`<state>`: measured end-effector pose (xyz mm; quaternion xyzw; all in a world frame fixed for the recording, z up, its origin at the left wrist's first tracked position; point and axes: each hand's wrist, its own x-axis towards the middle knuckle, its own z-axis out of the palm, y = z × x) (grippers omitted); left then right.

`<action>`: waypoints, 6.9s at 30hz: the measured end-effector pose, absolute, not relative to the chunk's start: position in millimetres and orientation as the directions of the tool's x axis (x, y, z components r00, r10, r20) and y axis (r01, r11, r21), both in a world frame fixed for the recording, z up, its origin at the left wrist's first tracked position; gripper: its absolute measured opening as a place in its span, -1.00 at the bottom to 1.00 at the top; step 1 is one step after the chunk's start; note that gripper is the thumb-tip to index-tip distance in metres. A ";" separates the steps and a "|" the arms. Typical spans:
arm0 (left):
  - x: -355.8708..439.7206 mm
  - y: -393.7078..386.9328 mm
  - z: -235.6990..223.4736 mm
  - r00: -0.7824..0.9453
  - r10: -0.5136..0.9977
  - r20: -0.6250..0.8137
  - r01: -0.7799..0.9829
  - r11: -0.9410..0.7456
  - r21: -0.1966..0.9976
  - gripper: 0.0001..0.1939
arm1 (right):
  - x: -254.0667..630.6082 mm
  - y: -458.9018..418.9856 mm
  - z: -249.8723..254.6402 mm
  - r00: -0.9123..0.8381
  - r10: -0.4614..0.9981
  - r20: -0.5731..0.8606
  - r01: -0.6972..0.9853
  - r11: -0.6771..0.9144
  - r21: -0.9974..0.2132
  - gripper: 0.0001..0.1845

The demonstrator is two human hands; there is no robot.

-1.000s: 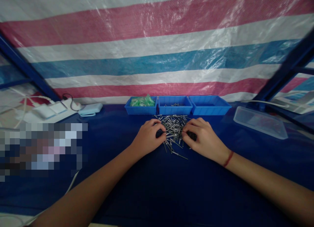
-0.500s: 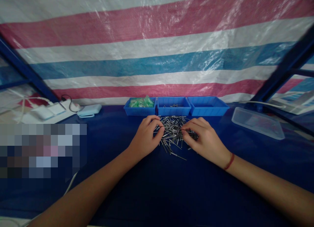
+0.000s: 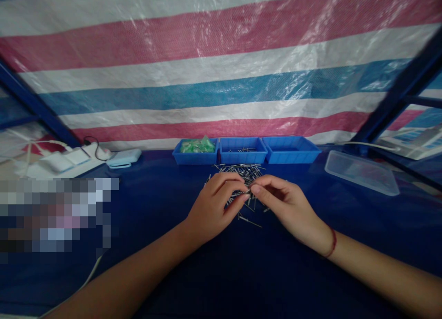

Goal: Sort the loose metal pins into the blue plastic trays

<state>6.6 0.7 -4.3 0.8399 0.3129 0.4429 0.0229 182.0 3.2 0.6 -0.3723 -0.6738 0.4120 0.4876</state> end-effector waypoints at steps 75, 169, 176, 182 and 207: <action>-17.3 49.5 -20.7 0.398 0.826 0.399 0.808 -0.521 0.273 -0.86 | 206.7 47.6 -10.2 -0.474 0.665 0.577 0.566 0.732 -0.379 -0.82; -12.7 34.8 -13.7 0.234 0.739 0.631 0.675 -0.591 0.442 -0.81 | 181.5 99.6 24.9 -0.201 0.627 0.753 0.724 0.613 -0.318 -0.71; -20.8 39.2 -20.3 0.222 0.800 0.557 0.764 -0.498 0.410 -0.82 | 174.4 120.8 13.6 -0.263 0.692 0.673 0.788 0.556 -0.264 -0.67; -19.2 40.3 -28.0 0.288 0.808 0.513 0.778 -0.510 0.366 -0.84 | 195.5 72.8 -0.5 -0.347 0.695 0.630 0.720 0.628 -0.296 -0.85; -2.9 38.9 -21.2 0.317 0.839 0.441 0.823 -0.475 0.312 -0.84 | 196.6 47.9 -11.6 -0.387 0.677 0.626 0.624 0.692 -0.363 -0.87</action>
